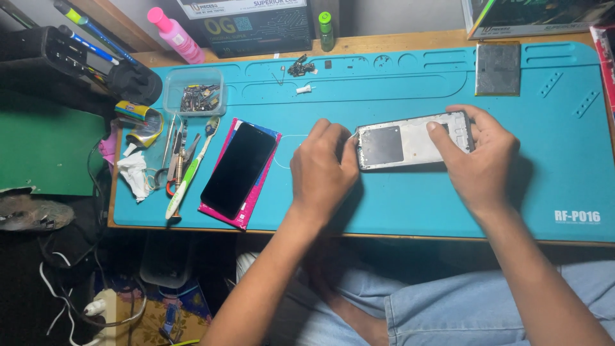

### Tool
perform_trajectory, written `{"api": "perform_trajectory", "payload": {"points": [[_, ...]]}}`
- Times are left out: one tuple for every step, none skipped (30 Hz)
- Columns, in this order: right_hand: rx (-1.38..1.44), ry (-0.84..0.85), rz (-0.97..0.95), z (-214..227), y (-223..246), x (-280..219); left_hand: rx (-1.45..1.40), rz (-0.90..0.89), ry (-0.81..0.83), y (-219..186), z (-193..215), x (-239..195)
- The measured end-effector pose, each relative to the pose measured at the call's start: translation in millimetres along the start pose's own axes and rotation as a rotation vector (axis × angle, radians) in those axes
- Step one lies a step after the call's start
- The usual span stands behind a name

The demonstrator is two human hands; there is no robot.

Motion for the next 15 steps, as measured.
{"api": "perform_trajectory", "payload": {"points": [[0.000, -0.001, 0.002, -0.5, -0.2, 0.0, -0.001, -0.001, -0.001, 0.9, -1.7, -3.1], [0.008, -0.001, 0.002, -1.1, -0.5, 0.2, -0.006, -0.058, -0.053, -2.2, -0.2, -5.6], [0.014, 0.000, -0.001, -0.9, -1.2, -0.4, -0.012, -0.113, -0.102, -5.4, 1.1, -9.5], [0.011, 0.000, -0.002, -0.1, -1.1, -0.9, -0.013, -0.111, -0.100, -6.7, 1.1, -10.6], [0.025, 0.005, 0.004, -0.6, -0.1, -0.8, -0.013, -0.103, -0.110, -7.2, 2.0, -10.5], [0.039, 0.010, 0.010, -1.1, 1.1, -0.6, -0.013, -0.094, -0.119, -7.6, 3.0, -10.4], [0.040, 0.011, 0.011, -1.1, 0.6, -0.9, -0.011, -0.094, -0.120, -8.1, 2.2, -11.7], [0.033, 0.010, 0.017, -0.9, 0.2, -1.0, -0.010, -0.086, -0.131, -8.2, 1.9, -12.9], [0.025, 0.006, 0.024, -0.5, -0.3, -0.5, -0.011, -0.081, -0.142, -8.4, 0.9, -13.4], [0.025, 0.005, 0.025, -1.3, 1.3, 0.6, -0.011, -0.082, -0.144, -8.5, 1.4, -12.4], [0.032, 0.008, 0.010, -1.2, 1.2, -0.1, -0.018, -0.081, -0.148, -8.7, 2.2, -13.4], [0.039, 0.012, -0.005, -1.3, 1.0, -0.7, -0.024, -0.079, -0.153, -8.9, 3.0, -14.3], [0.039, 0.012, -0.006, -1.1, 0.4, -0.2, -0.024, -0.079, -0.153, -6.5, 3.8, -11.3], [0.028, 0.011, -0.002, -0.9, 0.0, 0.3, -0.018, -0.085, -0.116, -4.5, 2.1, -8.6], [0.016, 0.012, 0.001, -0.3, -0.7, 0.1, -0.012, -0.091, -0.078, -2.5, 0.4, -6.8]]}}
Point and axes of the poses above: each hand's wrist, its own x-axis towards the middle knuckle, its own z-axis out of the back of the hand, y = z × x, the point moved 7 cm from there along x, towards the middle knuckle, and after that the axes turned 12 degrees about -y, right-handed, at the moved point
